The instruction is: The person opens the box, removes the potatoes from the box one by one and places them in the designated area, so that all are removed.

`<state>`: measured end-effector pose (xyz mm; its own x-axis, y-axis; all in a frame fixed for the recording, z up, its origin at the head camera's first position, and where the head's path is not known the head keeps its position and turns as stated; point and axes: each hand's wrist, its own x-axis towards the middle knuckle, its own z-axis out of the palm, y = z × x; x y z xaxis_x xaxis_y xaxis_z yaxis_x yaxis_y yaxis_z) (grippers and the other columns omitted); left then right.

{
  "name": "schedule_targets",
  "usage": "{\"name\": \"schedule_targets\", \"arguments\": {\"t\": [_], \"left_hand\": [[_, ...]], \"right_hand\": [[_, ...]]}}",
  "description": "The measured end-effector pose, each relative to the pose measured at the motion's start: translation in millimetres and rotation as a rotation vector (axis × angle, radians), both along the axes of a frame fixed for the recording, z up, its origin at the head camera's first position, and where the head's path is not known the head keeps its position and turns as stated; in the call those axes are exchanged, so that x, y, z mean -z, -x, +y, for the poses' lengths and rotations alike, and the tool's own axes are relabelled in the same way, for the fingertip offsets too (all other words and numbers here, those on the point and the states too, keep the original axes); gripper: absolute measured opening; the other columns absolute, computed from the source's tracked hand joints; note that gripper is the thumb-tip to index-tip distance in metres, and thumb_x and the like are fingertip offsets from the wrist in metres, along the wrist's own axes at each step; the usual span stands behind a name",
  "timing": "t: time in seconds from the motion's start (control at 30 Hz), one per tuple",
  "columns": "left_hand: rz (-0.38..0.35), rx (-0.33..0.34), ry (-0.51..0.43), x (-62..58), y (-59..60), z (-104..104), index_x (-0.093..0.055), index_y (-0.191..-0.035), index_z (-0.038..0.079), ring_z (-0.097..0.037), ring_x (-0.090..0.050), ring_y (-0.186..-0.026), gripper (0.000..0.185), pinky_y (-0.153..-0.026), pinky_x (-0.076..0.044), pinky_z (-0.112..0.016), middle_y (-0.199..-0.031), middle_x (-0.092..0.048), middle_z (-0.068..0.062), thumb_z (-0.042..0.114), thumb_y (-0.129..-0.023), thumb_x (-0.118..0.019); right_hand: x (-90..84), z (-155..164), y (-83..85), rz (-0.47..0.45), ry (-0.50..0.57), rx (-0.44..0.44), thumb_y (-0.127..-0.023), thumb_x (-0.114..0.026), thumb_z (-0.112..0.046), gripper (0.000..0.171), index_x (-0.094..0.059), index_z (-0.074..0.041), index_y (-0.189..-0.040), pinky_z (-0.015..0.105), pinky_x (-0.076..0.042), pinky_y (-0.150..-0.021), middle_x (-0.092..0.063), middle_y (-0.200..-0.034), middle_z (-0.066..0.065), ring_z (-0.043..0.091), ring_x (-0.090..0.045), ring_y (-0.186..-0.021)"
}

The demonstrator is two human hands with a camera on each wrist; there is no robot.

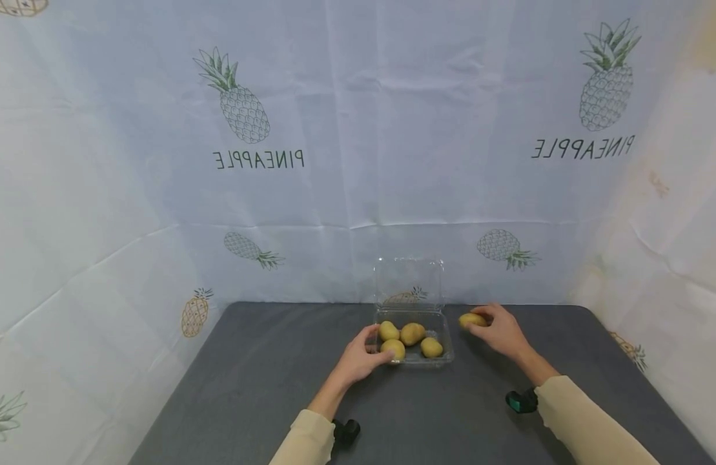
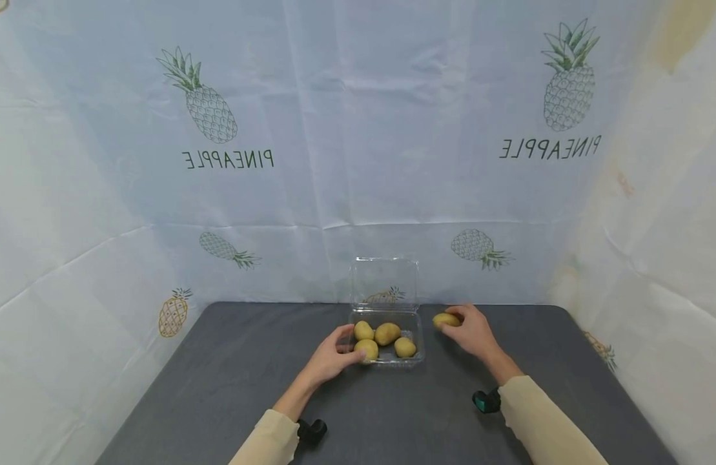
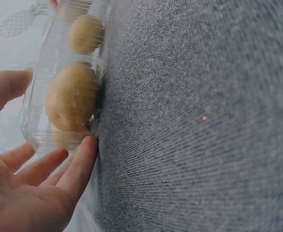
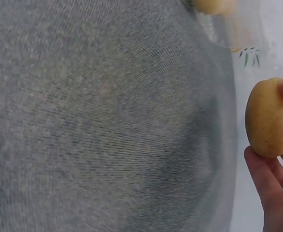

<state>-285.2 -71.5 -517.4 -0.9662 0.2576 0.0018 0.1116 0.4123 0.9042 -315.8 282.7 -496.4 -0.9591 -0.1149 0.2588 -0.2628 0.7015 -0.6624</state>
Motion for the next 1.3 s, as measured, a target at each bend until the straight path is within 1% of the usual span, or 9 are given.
{"name": "schedule_targets", "arguments": {"t": [0.13,0.27,0.5,0.67,0.9,1.07,1.3], "left_hand": [[0.000,0.002,-0.006,-1.2,-0.4,0,-0.044,-0.153,0.012,-0.036,-0.059,-0.122,0.075,-0.089,-0.055,-0.049,-0.151,-0.046,-0.018,0.038,-0.092,-0.078],[-0.013,0.003,-0.006,-1.3,-0.9,0,-0.043,-0.154,0.013,-0.037,-0.059,-0.123,0.075,-0.089,-0.055,-0.049,-0.152,-0.045,-0.018,0.038,-0.092,-0.078],[-0.007,0.012,-0.023,-0.7,-3.9,0,-0.043,-0.153,0.011,-0.040,-0.058,-0.124,0.074,-0.090,-0.054,-0.052,-0.152,-0.045,-0.020,0.034,-0.092,-0.078],[0.000,0.016,-0.028,-1.4,-3.3,0,-0.043,-0.153,0.010,-0.040,-0.058,-0.123,0.075,-0.089,-0.054,-0.052,-0.151,-0.045,-0.020,0.034,-0.092,-0.078],[-0.011,0.004,-0.025,-2.2,-2.5,0,-0.043,-0.153,0.011,-0.041,-0.057,-0.125,0.075,-0.091,-0.054,-0.052,-0.151,-0.046,-0.019,0.034,-0.091,-0.079],[-0.011,-0.003,-0.024,-2.4,-2.1,1,-0.043,-0.153,0.011,-0.041,-0.057,-0.125,0.075,-0.091,-0.054,-0.053,-0.152,-0.046,-0.019,0.033,-0.091,-0.079],[-0.018,-0.014,-0.011,-2.5,-1.8,2,-0.044,-0.153,0.012,-0.039,-0.058,-0.124,0.075,-0.090,-0.055,-0.049,-0.152,-0.046,-0.018,0.035,-0.091,-0.079]], "right_hand": [[6.8,1,4.3,-0.019,-0.017,0.012,-0.094,-0.076,-0.026,0.046,-0.066,0.005,-0.126,0.049,-0.053,-0.078,-0.060,-0.116,0.019,0.033,-0.062,-0.098],[13.6,2,7.6,-0.028,-0.020,-0.002,-0.094,-0.075,-0.025,0.046,-0.065,0.008,-0.126,0.049,-0.052,-0.078,-0.060,-0.116,0.022,0.034,-0.061,-0.098],[22.7,3,9.4,-0.015,-0.048,-0.019,-0.093,-0.076,-0.022,0.045,-0.066,0.008,-0.125,0.049,-0.052,-0.078,-0.060,-0.113,0.020,0.031,-0.061,-0.095],[22.8,4,10.0,-0.035,-0.047,-0.027,-0.093,-0.077,-0.026,0.048,-0.065,0.006,-0.127,0.051,-0.051,-0.081,-0.059,-0.115,0.019,0.032,-0.060,-0.097],[19.6,4,7.0,-0.054,-0.035,-0.039,-0.093,-0.078,-0.029,0.049,-0.066,0.005,-0.126,0.055,-0.051,-0.087,-0.060,-0.118,0.020,0.037,-0.061,-0.105],[16.7,4,3.6,-0.042,-0.041,-0.052,-0.092,-0.078,-0.027,0.047,-0.067,0.004,-0.125,0.055,-0.051,-0.086,-0.062,-0.117,0.018,0.036,-0.062,-0.104],[15.8,6,-0.1,-0.035,-0.045,-0.073,-0.092,-0.078,-0.026,0.042,-0.069,0.002,-0.121,0.054,-0.052,-0.084,-0.063,-0.115,0.017,0.034,-0.062,-0.102]]}}
